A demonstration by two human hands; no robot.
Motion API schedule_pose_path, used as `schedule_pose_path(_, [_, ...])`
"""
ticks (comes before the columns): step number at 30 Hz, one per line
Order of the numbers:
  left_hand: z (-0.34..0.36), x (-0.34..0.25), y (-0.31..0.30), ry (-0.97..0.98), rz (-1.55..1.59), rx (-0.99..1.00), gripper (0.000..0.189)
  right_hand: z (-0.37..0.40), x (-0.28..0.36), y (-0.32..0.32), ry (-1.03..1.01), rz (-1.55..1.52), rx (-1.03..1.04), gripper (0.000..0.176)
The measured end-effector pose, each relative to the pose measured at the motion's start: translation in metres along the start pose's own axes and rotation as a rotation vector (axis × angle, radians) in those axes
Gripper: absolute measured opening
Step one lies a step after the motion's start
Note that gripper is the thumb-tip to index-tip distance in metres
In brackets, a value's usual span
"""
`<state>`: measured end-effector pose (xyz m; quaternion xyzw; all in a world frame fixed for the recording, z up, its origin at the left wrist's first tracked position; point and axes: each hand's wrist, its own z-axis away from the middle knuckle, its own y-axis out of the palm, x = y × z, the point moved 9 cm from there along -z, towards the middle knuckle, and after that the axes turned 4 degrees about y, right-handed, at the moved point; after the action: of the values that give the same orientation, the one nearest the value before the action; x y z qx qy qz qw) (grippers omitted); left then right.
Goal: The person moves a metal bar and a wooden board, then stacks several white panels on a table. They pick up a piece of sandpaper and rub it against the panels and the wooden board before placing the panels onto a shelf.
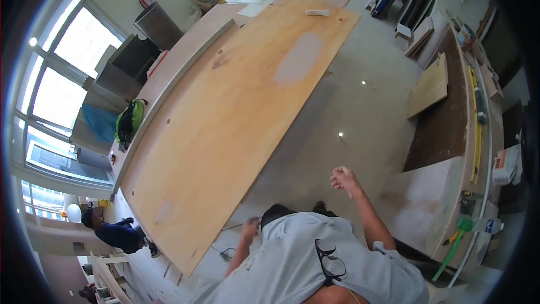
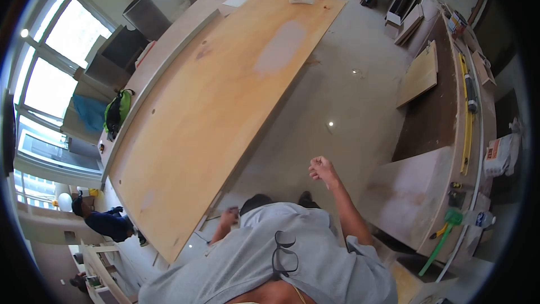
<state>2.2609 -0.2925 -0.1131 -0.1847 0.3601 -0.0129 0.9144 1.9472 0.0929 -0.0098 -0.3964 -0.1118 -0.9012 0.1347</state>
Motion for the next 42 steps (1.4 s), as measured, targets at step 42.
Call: schedule_pose_path(42, [-0.469,-0.93,0.489,-0.253,1.466,0.378,0.047,-0.572,0.423,-0.843,-0.193,0.603,-0.537,0.023])
